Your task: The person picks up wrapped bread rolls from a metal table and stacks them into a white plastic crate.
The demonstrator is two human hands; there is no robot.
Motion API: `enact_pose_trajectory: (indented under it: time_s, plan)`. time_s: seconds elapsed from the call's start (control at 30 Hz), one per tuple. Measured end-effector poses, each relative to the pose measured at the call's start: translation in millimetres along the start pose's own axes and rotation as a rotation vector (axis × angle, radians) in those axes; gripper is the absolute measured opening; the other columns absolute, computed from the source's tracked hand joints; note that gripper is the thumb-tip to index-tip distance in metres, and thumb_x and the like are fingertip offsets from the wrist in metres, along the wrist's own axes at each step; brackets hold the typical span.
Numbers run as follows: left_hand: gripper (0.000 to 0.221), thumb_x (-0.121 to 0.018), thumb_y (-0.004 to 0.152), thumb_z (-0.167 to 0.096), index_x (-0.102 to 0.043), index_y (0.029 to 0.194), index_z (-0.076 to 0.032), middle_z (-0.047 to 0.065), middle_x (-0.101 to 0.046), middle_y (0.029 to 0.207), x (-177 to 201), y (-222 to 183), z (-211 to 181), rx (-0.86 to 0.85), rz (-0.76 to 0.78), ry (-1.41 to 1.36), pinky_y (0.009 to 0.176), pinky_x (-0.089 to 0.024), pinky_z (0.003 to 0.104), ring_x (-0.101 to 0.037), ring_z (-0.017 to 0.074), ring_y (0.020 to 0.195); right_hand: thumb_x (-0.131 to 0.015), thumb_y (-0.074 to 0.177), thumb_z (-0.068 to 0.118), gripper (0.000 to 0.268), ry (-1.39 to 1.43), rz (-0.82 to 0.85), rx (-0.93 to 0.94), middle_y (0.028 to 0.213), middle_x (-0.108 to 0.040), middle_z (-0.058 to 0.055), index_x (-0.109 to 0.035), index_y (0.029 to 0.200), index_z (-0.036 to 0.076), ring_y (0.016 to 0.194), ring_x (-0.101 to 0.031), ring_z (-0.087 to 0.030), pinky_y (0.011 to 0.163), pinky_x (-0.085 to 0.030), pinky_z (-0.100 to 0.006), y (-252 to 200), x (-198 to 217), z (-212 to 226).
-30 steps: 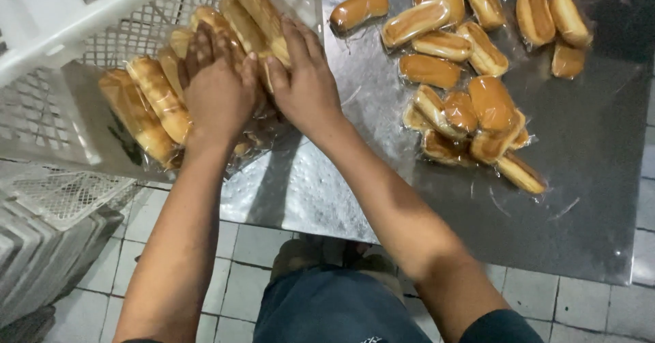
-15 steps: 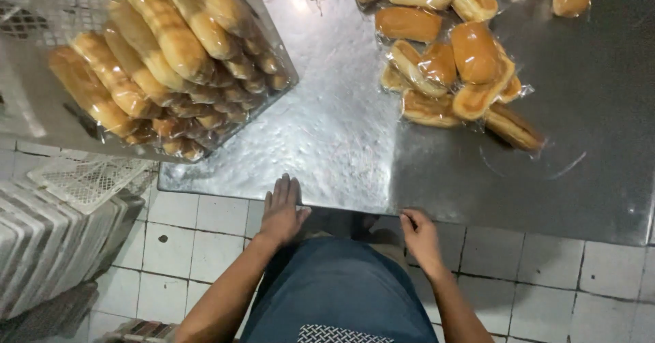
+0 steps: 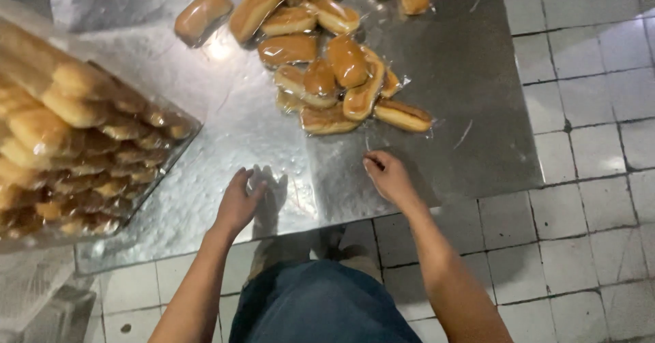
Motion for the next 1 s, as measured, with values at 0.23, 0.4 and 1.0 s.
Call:
enact_pose_trajectory:
  time_s: [0.23,0.4,1.0]
  plan:
    - [0.099,-0.08,0.08,-0.047,-0.033,0.158,-0.006,0.017,-0.027,0.166,67.1,92.2,-177.2,-0.48,-0.059,0.4,0.123,-0.018,0.062,-0.02,0.037,0.154,-0.068,0.098,0.029,0.052,-0.13,-0.235,0.119,0.131,-0.059,-0.027,-0.057,0.138,-0.002,0.122,-0.06,-0.044,0.097,-0.053,-0.051,103.6,66.2,91.4]
    - [0.116,-0.076,0.079,-0.053,-0.006,0.164,-0.018,0.01,-0.02,0.168,6.7,168.7,-189.5,-0.5,0.146,0.734,0.126,-0.009,0.058,-0.02,0.0283,0.155,-0.07,0.089,0.043,0.072,-0.324,-0.237,0.161,0.141,-0.052,-0.022,-0.048,0.149,0.009,0.133,-0.051,-0.044,0.109,-0.043,-0.056,176.5,16.5,103.0]
    - [0.024,-0.054,0.098,-0.038,-0.059,0.116,-0.023,0.003,-0.065,0.127,40.5,133.0,-78.3,-0.434,-0.021,0.721,0.113,-0.032,0.053,-0.058,0.0255,0.128,-0.079,0.085,0.025,0.077,0.646,-0.294,-0.045,0.143,-0.049,-0.026,-0.043,0.15,0.003,0.127,-0.057,-0.039,0.102,-0.051,-0.044,47.7,-5.8,91.2]
Point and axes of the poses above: each hand's wrist, its own y-axis towards the middle knuckle, its own x-axis out of the back of the hand, z = x × y, the point moved 2 cm from there along y, towards the middle knuckle
